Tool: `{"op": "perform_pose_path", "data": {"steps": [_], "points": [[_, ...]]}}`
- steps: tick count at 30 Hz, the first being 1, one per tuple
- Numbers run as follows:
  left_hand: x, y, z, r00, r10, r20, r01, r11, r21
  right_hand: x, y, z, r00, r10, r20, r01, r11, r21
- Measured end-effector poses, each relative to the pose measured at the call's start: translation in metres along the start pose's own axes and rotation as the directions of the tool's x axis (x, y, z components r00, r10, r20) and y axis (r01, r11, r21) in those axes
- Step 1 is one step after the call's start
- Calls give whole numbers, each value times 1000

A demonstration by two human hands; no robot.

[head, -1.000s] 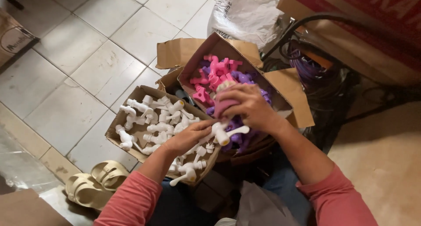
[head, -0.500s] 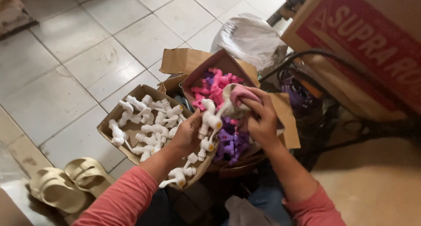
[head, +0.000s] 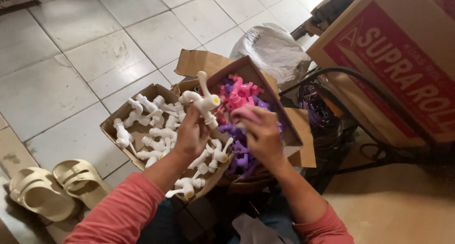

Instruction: The person sits on the floor and wipes small plastic parts with a cloth. They handle white, pink, and purple parts one at a time, rubbing each with the cloth and placing them back into cardboard boxes.

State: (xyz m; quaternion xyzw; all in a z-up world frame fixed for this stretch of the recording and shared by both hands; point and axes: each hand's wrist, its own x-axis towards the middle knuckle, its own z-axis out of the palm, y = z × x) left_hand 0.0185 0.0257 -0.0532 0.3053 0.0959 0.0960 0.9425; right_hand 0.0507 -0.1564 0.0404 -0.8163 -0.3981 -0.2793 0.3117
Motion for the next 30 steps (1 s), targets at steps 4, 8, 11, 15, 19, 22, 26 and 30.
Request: {"op": "perform_pose_path", "data": {"steps": [4, 8, 11, 15, 19, 22, 26, 30], "points": [[5, -24, 2, 998, -64, 14, 65, 994, -90, -14, -14, -2, 995, 82, -64, -73, 988, 135], [-14, 0, 25, 974, -225, 16, 220, 934, -282, -24, -35, 9, 994, -9, 106, -23, 956, 292], [-13, 13, 34, 967, -255, 5, 240, 899, -367, -16, -33, -4, 989, 16, 148, -69, 930, 361], [-30, 35, 65, 988, -145, 60, 156, 943, -295, -20, -4, 4, 954, 239, 179, -298, 804, 515], [-12, 0, 28, 981, -175, 84, 191, 946, -261, -37, -21, 23, 960, 181, 213, -268, 815, 514], [-25, 25, 43, 963, -219, 157, 257, 921, -292, -35, -7, 23, 929, 215, 302, -339, 822, 458], [-44, 51, 77, 976, -214, 47, 219, 941, -257, -31, -14, 23, 877, 379, 294, -479, 716, 508], [-32, 13, 50, 905, -425, -16, 369, 804, -467, -30, -36, 22, 873, 302, 382, -460, 768, 445]]}}
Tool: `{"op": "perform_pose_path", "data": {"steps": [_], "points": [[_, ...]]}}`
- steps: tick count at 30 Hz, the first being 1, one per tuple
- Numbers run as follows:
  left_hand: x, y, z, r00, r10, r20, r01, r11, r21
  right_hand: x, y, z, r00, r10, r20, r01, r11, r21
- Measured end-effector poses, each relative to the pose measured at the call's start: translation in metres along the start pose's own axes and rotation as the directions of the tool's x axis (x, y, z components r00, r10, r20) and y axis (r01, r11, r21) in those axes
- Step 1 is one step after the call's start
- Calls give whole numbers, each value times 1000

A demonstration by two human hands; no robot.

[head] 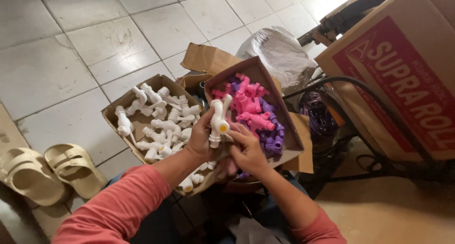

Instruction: The person sits on the floor and wipes small plastic parts with a cloth. They handle white, pink, and purple parts one at a time, rubbing each with the cloth and placing them back into cardboard boxes.

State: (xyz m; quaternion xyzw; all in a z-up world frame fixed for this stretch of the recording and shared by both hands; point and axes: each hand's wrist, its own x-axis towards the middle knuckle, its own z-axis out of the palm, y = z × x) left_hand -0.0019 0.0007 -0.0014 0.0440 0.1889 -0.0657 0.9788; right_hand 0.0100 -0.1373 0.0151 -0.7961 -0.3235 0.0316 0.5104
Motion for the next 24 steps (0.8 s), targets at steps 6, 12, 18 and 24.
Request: {"op": "perform_pose_path", "data": {"steps": [6, 12, 18, 24], "points": [[-3, 9, 22, 1000, -5, -21, 9, 977, 211, -1, 46, -8, 987, 132, -89, -121, 986, 114], [80, 5, -78, 980, -25, -199, 133, 826, 548, -13, 48, 0, 976, -2, 219, 43, 983, -181], [-16, 124, 8, 907, 313, -281, 190, 290, 938, -5, -8, -21, 977, 8, 213, 43, 972, -230], [26, 203, -106, 790, 519, -328, 318, 110, 942, -7, -13, -11, 966, -34, 256, 104, 959, -265]]}}
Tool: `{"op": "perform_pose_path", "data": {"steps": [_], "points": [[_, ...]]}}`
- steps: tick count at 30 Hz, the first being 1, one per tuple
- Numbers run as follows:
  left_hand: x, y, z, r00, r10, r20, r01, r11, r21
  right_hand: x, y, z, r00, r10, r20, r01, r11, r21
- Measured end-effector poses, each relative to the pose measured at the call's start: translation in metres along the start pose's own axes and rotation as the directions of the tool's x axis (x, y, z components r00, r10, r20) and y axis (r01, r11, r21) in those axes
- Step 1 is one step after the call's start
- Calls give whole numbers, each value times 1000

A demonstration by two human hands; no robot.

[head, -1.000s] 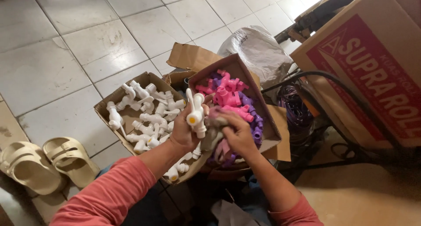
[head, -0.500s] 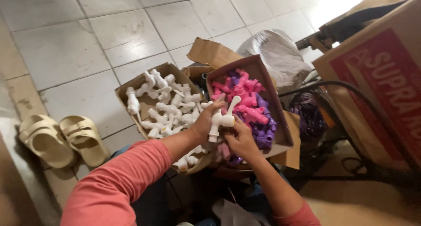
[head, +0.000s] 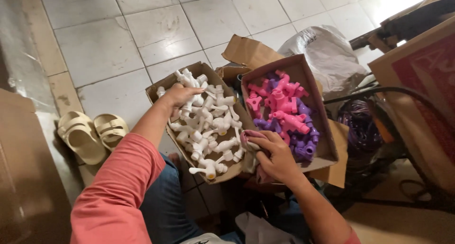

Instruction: The person sits on the floor and wipes small plastic parts with a cloth. They handle white, pink, and purple parts one at a time, rubbing each with the cloth and placing them back into cardboard boxes.

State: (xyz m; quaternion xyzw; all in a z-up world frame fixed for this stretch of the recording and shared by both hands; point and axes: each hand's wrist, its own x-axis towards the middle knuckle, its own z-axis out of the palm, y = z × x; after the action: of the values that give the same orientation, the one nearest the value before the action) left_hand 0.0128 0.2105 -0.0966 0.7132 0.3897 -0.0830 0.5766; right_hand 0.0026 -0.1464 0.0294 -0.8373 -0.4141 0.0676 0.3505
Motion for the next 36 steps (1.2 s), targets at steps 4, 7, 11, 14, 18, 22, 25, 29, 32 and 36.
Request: {"op": "perform_pose_path", "data": {"steps": [4, 7, 11, 14, 18, 22, 25, 29, 32, 36], "points": [[-68, 37, -26, 995, 67, -69, -29, 894, 446, -6, 11, 8, 1000, 19, 24, -19, 1000, -14], [-41, 14, -37, 942, 198, -272, 35, 747, 664, -10, 16, 11, 999, 1, 34, 0, 999, -48], [-28, -12, -43, 982, 134, -134, 14, 655, 755, -11, 13, 9, 999, -36, 40, 38, 998, -57], [4, -40, -41, 978, 180, -110, -31, 638, 769, -11, 9, 10, 998, -51, 33, 52, 997, -62], [-46, -2, -41, 955, 254, -155, -57, 669, 741, -14, 11, 7, 998, -52, 47, 56, 994, -98], [-80, 26, -28, 857, 419, -299, -36, 629, 777, -16, 13, 4, 998, -49, 28, 50, 996, -68], [-116, 51, -17, 723, 637, -268, -319, 651, 688, -12, 12, -1, 999, -43, -30, 41, 998, -57], [-130, 72, 8, 795, 591, -139, -568, 805, 172, -7, 29, -18, 955, -12, -295, 30, 998, 57], [-117, 66, 45, 865, 474, 168, -434, 872, -225, -3, 42, -31, 864, -57, -501, 131, 985, 115], [-145, 66, 95, 637, 603, 481, -491, 798, -349, 5, 32, -20, 795, -224, -563, 300, 953, 45]]}}
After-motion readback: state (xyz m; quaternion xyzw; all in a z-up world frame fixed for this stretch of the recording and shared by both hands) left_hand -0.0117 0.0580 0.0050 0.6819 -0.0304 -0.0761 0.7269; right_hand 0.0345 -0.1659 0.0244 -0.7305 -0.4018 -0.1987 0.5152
